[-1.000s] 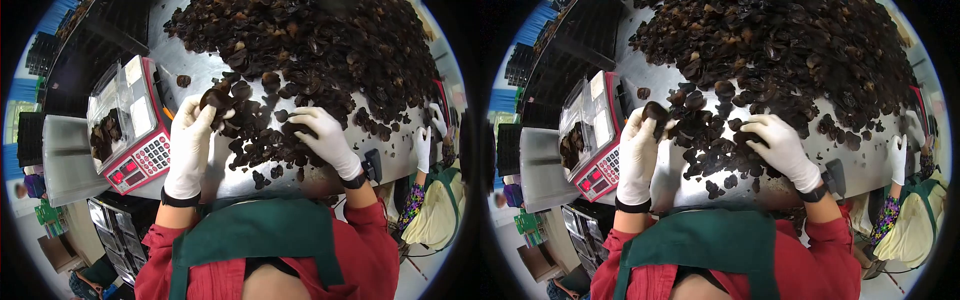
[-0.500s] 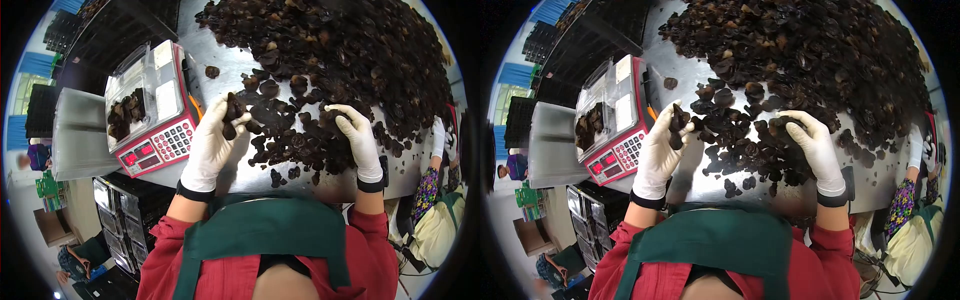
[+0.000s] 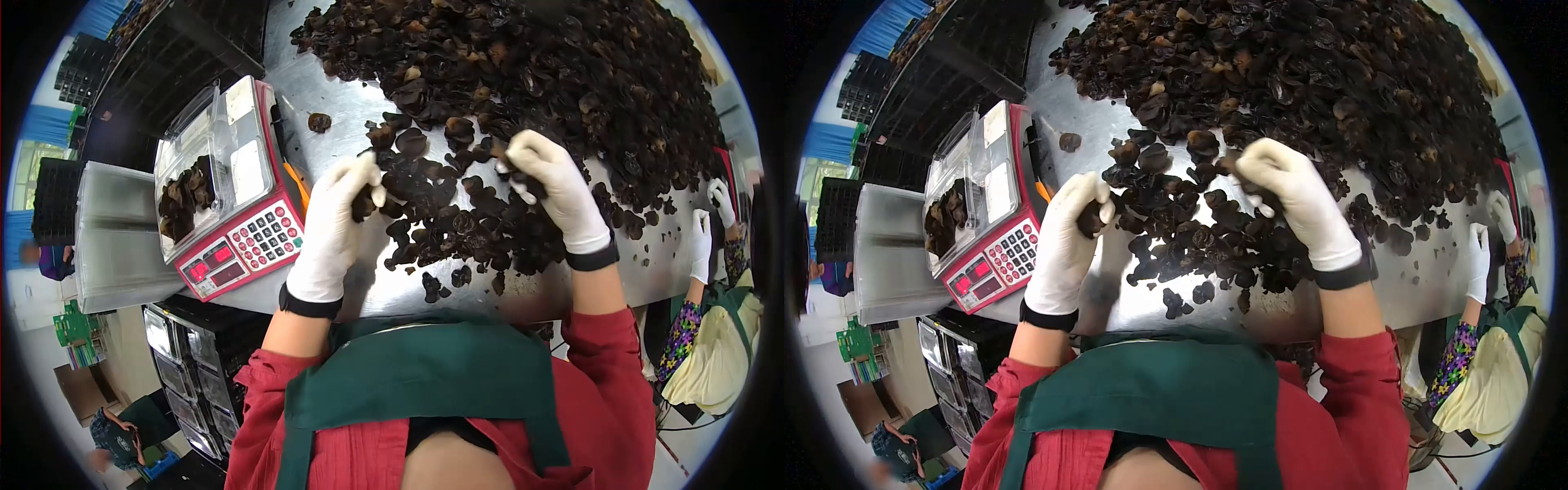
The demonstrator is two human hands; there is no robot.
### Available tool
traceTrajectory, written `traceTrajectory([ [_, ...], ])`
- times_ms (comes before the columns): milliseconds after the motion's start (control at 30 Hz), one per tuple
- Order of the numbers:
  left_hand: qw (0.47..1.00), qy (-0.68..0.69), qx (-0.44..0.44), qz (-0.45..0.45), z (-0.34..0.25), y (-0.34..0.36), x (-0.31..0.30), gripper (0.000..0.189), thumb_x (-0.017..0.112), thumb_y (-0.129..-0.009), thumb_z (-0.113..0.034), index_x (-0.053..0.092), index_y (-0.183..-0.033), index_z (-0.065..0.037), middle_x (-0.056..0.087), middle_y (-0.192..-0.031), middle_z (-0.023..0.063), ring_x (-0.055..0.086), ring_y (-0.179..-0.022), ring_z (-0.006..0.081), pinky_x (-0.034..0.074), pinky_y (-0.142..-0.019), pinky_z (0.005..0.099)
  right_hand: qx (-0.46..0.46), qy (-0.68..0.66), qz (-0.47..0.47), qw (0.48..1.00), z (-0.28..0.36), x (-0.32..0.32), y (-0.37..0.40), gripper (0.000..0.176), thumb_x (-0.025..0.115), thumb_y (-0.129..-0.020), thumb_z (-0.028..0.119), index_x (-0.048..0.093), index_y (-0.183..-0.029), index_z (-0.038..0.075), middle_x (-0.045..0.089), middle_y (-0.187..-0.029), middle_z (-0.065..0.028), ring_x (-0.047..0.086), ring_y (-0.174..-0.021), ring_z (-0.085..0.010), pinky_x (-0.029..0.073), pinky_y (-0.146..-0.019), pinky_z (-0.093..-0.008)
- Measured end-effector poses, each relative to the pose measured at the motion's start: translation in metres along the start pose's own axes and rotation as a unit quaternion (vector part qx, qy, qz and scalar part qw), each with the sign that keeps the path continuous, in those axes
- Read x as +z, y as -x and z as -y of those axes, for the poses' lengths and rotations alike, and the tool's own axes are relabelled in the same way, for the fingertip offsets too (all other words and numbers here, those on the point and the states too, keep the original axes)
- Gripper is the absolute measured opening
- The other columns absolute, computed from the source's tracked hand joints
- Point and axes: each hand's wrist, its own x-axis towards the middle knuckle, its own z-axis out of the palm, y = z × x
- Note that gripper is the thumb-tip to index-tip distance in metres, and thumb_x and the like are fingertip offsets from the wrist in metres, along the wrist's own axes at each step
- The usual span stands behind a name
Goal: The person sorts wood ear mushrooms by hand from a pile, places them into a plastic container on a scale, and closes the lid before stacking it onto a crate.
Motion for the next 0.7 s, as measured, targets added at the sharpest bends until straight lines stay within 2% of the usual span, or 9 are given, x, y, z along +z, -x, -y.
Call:
traceTrajectory([
  [67, 0.969, -0.245, 0.032, -0.020, -0.006, -0.004, 0.023, 0.010, 0.065, -0.094, -0.015, 0.063, -0.089, -0.006, 0.062, -0.090, 0.0039, 0.061, -0.092, 0.0133, 0.045, -0.071, 0.0259, -0.005, 0.187, -0.025, 0.982, 0.007, 0.020, -0.010, 0.020, 0.070, -0.092, 0.022, 0.066, -0.104, 0.007, 0.066, -0.081, -0.0007, 0.058, -0.069, -0.0065, 0.045, -0.057, -0.0207],
  [133, 0.843, -0.485, 0.232, -0.004, 0.013, -0.020, 0.033, 0.012, 0.068, -0.088, -0.008, 0.065, -0.100, -0.005, 0.063, -0.093, 0.0061, 0.063, -0.094, 0.0191, 0.049, -0.080, 0.0313, -0.092, 0.362, -0.034, 0.927, -0.007, 0.030, -0.024, 0.030, 0.072, -0.088, 0.025, 0.067, -0.113, 0.010, 0.071, -0.086, -0.0069, 0.068, -0.077, -0.0190, 0.053, -0.069, -0.0306],
  [167, 0.786, -0.544, 0.292, 0.004, 0.027, -0.028, 0.029, 0.027, 0.071, -0.083, -0.006, 0.065, -0.109, -0.005, 0.063, -0.099, 0.0089, 0.064, -0.098, 0.0272, 0.050, -0.089, 0.0359, -0.134, 0.447, -0.024, 0.884, -0.025, 0.028, -0.031, 0.032, 0.072, -0.086, 0.026, 0.067, -0.115, 0.012, 0.071, -0.092, -0.0101, 0.069, -0.084, -0.0249, 0.054, -0.075, -0.0352],
  [233, 0.756, -0.603, 0.255, 0.024, 0.036, -0.029, 0.027, 0.024, 0.074, -0.082, -0.007, 0.064, -0.105, -0.007, 0.063, -0.103, 0.0119, 0.064, -0.098, 0.0324, 0.051, -0.087, 0.0377, -0.149, 0.562, 0.002, 0.814, -0.032, 0.029, -0.033, 0.033, 0.070, -0.085, 0.028, 0.067, -0.116, 0.015, 0.072, -0.102, -0.0121, 0.068, -0.094, -0.0339, 0.055, -0.083, -0.0418],
  [333, 0.739, -0.625, 0.251, 0.005, 0.033, -0.030, 0.019, 0.017, 0.075, -0.082, -0.009, 0.063, -0.095, -0.006, 0.065, -0.092, 0.0122, 0.066, -0.089, 0.0333, 0.051, -0.079, 0.0386, -0.108, 0.540, -0.019, 0.834, -0.021, 0.021, -0.025, 0.024, 0.069, -0.086, 0.027, 0.071, -0.104, 0.011, 0.072, -0.092, -0.0135, 0.069, -0.089, -0.0346, 0.054, -0.078, -0.0414],
  [400, 0.778, -0.595, 0.201, -0.029, 0.022, -0.030, 0.020, 0.017, 0.075, -0.084, -0.010, 0.062, -0.094, -0.004, 0.068, -0.084, 0.0138, 0.067, -0.078, 0.0333, 0.051, -0.071, 0.0353, -0.071, 0.444, -0.017, 0.893, -0.011, 0.008, -0.014, 0.019, 0.069, -0.086, 0.022, 0.071, -0.098, 0.007, 0.070, -0.084, -0.0149, 0.069, -0.081, -0.0292, 0.052, -0.073, -0.0371],
  [433, 0.785, -0.575, 0.226, -0.032, 0.020, -0.033, 0.020, 0.017, 0.074, -0.085, -0.009, 0.062, -0.095, -0.005, 0.068, -0.084, 0.0141, 0.067, -0.078, 0.0326, 0.051, -0.071, 0.0346, -0.033, 0.363, -0.003, 0.931, -0.003, 0.004, -0.007, 0.018, 0.069, -0.086, 0.018, 0.069, -0.097, 0.003, 0.068, -0.078, -0.0110, 0.065, -0.074, -0.0192, 0.050, -0.071, -0.0316],
  [533, 0.785, -0.549, 0.285, -0.037, 0.015, -0.049, 0.035, 0.016, 0.071, -0.087, -0.008, 0.061, -0.100, -0.006, 0.068, -0.084, 0.0143, 0.067, -0.077, 0.0313, 0.051, -0.070, 0.0344, -0.020, 0.314, -0.031, 0.949, 0.009, -0.008, 0.009, 0.017, 0.067, -0.087, 0.013, 0.066, -0.096, -0.001, 0.067, -0.082, -0.0040, 0.059, -0.073, -0.0109, 0.049, -0.069, -0.0285],
  [700, 0.708, -0.618, 0.341, 0.030, 0.034, -0.083, 0.070, 0.017, 0.068, -0.088, -0.014, 0.063, -0.104, -0.012, 0.070, -0.086, 0.0122, 0.070, -0.083, 0.0314, 0.053, -0.069, 0.0402, 0.027, 0.239, -0.085, 0.967, 0.024, -0.010, 0.028, 0.011, 0.065, -0.088, 0.010, 0.066, -0.097, 0.003, 0.067, -0.087, 0.0001, 0.056, -0.077, -0.0055, 0.047, -0.069, -0.0229],
])
